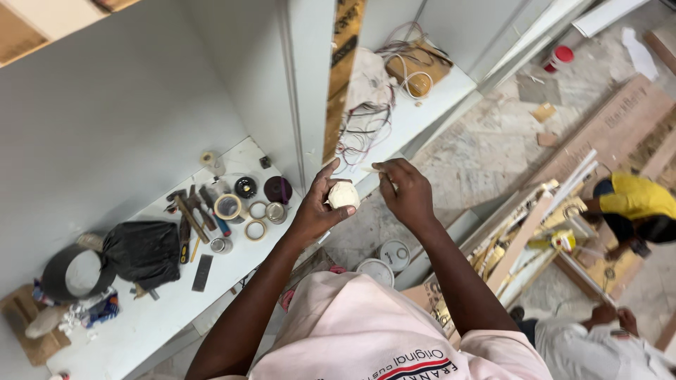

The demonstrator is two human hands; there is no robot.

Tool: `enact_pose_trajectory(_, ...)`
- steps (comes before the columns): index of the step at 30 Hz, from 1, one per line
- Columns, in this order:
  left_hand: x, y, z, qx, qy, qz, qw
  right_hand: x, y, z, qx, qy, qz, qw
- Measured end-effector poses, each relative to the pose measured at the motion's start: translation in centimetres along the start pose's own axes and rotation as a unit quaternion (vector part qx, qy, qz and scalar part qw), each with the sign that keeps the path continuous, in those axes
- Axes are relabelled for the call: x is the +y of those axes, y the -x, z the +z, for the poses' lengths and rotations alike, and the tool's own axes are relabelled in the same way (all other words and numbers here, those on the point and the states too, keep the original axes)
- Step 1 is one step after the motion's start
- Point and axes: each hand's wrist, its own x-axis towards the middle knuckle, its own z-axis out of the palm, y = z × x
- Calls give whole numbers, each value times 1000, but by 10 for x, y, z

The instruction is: The person applies a white putty-like substance to the edges and corners of a white cabinet or shelf. They repeatedly tear off small pieces from a larger lump and press them into gaps along the top and side edges.

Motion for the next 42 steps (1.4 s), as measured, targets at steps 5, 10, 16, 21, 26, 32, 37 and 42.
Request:
enact_pose_trajectory(5, 15, -3, 11, -45, -33, -35, 998, -23, 9, -16, 29, 109, -113, 987)
enact_pose_trajectory(10, 25, 3, 17, -64, -63, -31, 995, -35, 15, -20, -13, 127, -153, 980)
enact_pose_trajectory(16, 35, 8, 15, -68, -131, 30, 989, -41, 17, -20, -39, 152, -181, 971)
enact_pose_trajectory(21, 35, 13, 12, -78, -123, 56, 988, -44, 19, -20, -51, 161, -189, 967)
enact_pose_trajectory(26, 21, 15, 12, -29, -77, 29, 996, -47, 20, -24, -67, 165, -187, 966)
enact_pose_trajectory(32, 7, 13, 19, -12, 34, 30, 999, -59, 21, -33, -37, 159, -180, 970)
enact_pose_trajectory(37, 11, 5, 17, 29, 113, 35, 992, -63, 31, -29, 14, 179, -211, 961)
enact_pose_trajectory(42, 23, 3, 10, 10, 146, 39, 988, -63, 46, -20, 11, 106, -214, 971)
